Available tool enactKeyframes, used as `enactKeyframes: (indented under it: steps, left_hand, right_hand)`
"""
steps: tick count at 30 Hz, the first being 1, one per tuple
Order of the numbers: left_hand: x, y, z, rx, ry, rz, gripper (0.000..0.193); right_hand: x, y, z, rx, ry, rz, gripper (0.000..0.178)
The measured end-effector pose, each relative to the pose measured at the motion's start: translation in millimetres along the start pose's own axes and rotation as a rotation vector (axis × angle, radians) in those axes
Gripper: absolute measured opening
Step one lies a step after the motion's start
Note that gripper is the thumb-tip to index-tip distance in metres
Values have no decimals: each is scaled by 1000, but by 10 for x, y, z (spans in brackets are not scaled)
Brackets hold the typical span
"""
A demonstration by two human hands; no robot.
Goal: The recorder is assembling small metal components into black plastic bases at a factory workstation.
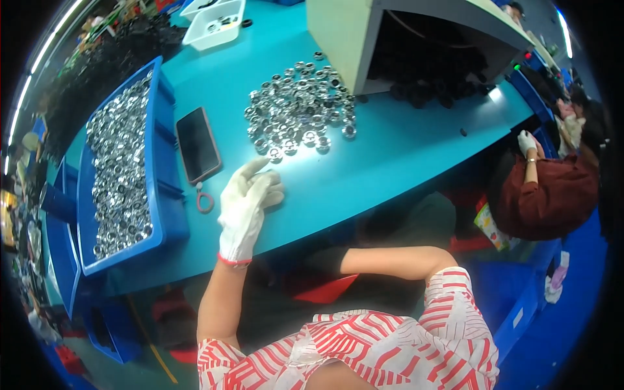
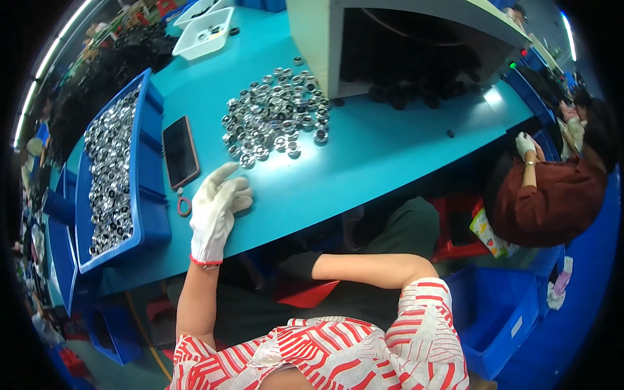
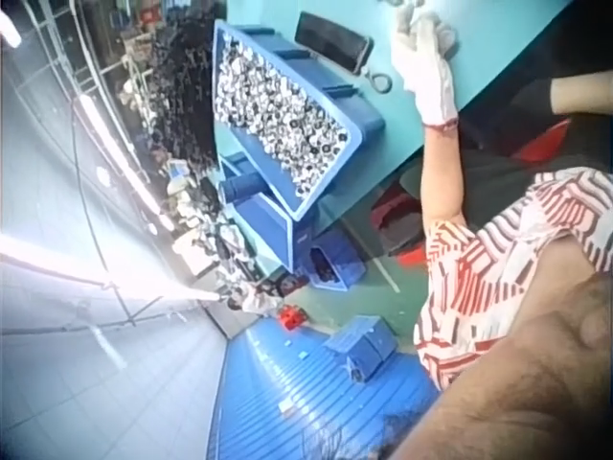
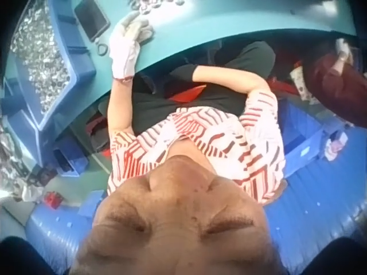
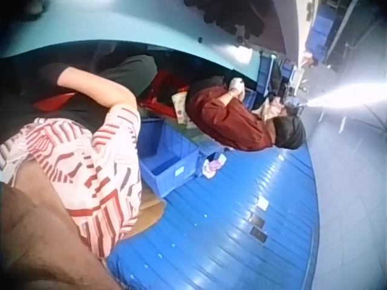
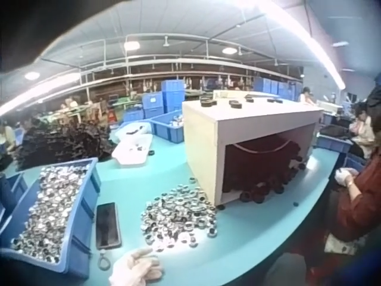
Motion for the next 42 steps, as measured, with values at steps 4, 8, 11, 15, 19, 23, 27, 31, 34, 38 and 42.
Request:
enactKeyframes:
  steps: [4, 8, 11, 15, 19, 23, 27, 31, 34, 38, 42]
  left_hand:
    - [13, 96, 55, -9, 19, -25, 48]
    - [6, 21, 44, -15, 11, 1, 49]
    - [8, 78, 82, -25, 31, 4, 47]
    - [-11, -34, 62, -29, 34, 27, 47]
    - [-12, -5, 90, -32, 30, 20, 47]
    - [-11, -79, 45, -34, 19, 23, 47]
    - [8, 32, 60, -33, 35, 33, 47]
    - [59, -18, 82, 46, 89, 64, 46]
    - [62, -159, 143, 137, 129, 159, 40]
    - [99, -62, 88, 161, 112, 130, 38]
    - [109, -24, 72, 135, 95, 107, 38]
  right_hand:
    - [120, 450, 379, 92, -102, 249, 36]
    - [676, 1487, 835, -157, 174, -28, 26]
    - [1184, 2652, 252, 469, -92, -894, 10]
    - [1659, 3493, -764, 960, -462, -1263, 14]
    - [1529, 3549, -791, 913, -548, -1153, 17]
    - [1543, 3428, -708, 750, -464, -1196, 15]
    - [1287, 3059, -7, -38, 2, -1121, 14]
    - [778, 2544, 570, -73, 27, -868, 34]
    - [566, 2388, 734, 30, 144, -921, 51]
    - [403, 2334, 742, -298, 173, -825, 55]
    - [323, 2263, 562, -432, 187, -776, 54]
Point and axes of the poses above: each hand's wrist, its own x-axis away from the middle knuckle, its own y-axis out of the back of the hand, z = x × y, the point moved 9 cm from there along -x, towards the middle knuckle, and after that the axes turned 3 degrees about -x, right-handed, at the moved point
